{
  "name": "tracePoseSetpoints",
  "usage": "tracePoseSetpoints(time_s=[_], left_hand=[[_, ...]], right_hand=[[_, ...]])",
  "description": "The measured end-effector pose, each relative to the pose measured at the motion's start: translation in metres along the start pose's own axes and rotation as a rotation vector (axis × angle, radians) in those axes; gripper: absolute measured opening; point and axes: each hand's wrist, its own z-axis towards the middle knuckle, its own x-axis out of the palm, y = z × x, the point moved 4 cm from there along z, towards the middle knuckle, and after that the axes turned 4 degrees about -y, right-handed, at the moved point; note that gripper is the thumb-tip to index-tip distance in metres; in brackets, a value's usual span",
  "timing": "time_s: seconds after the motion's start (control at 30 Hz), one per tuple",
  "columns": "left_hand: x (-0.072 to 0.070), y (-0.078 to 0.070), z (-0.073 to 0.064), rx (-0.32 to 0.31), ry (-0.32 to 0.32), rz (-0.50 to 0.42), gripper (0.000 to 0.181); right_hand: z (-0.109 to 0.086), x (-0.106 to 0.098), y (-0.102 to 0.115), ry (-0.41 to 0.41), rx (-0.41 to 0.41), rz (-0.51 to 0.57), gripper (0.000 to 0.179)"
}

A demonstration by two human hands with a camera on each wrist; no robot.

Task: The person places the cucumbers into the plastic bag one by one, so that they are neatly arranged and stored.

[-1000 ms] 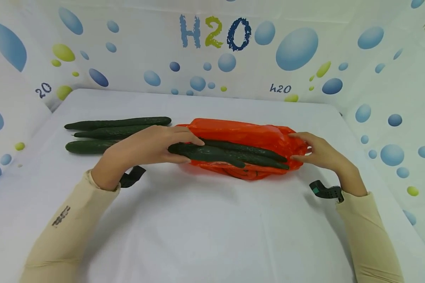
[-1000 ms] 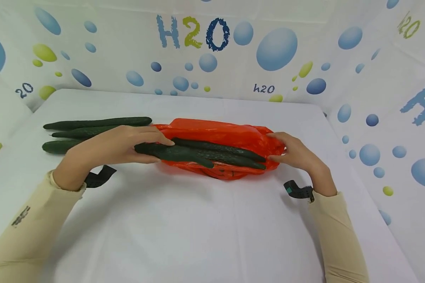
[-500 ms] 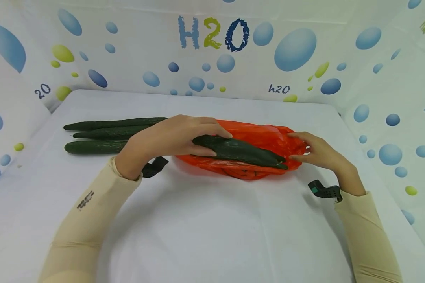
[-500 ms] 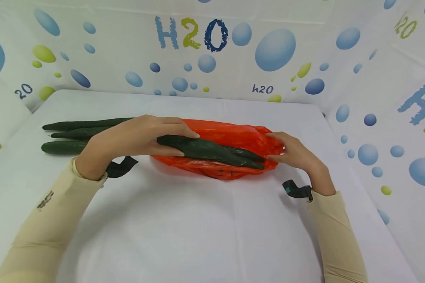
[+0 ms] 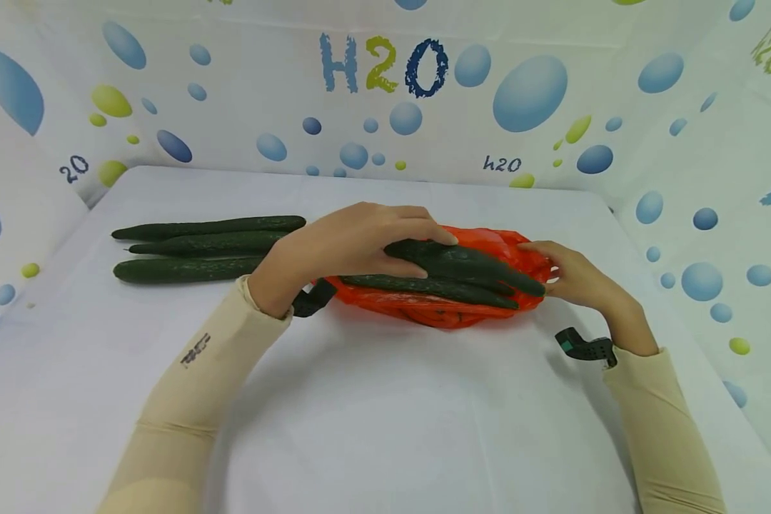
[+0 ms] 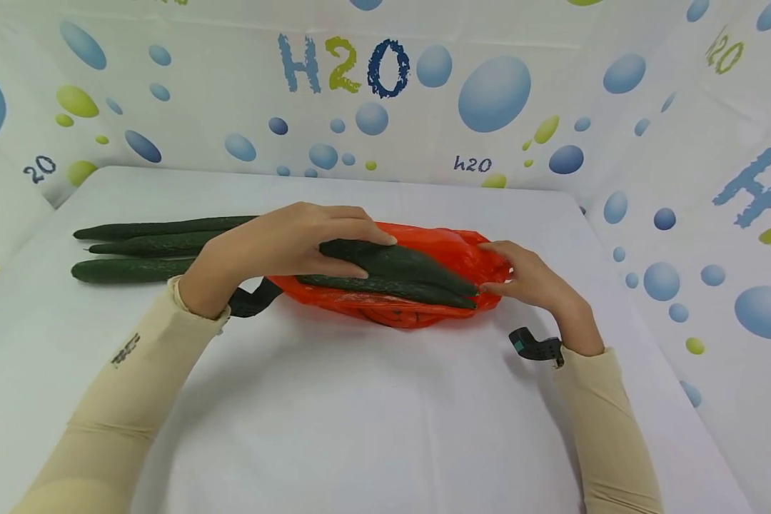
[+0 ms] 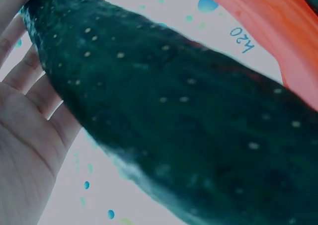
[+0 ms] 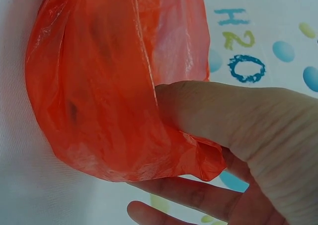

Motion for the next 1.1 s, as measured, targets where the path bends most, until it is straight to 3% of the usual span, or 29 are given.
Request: tracePoseSetpoints(time_s=[0.23,0.43,0.6,0.8,1.1], left_hand=[[0.003,-0.003,0.015,0.054,-0.009,-0.003,0.042],[0.003,-0.016,0.027,0.054,0.022,0.008,0.043],[0.013,-0.021,0.035,0.077,0.036,-0.004,0.045],[0.031,-0.013,0.041,0.051,0.07,-0.022,0.046],[0.051,0.003,0.051,0.078,0.009,-0.019,0.047]], right_hand=[[0.0,0.003,-0.003,-0.039,-0.075,0.04,0.062],[-0.002,0.004,-0.005,-0.065,-0.077,0.057,0.057],[-0.005,0.002,-0.006,-0.037,-0.026,0.054,0.058],[-0.002,-0.001,-0.005,-0.009,0.008,0.029,0.067],[-0.003,-0.005,-0.002,-0.017,0.011,0.035,0.06]])
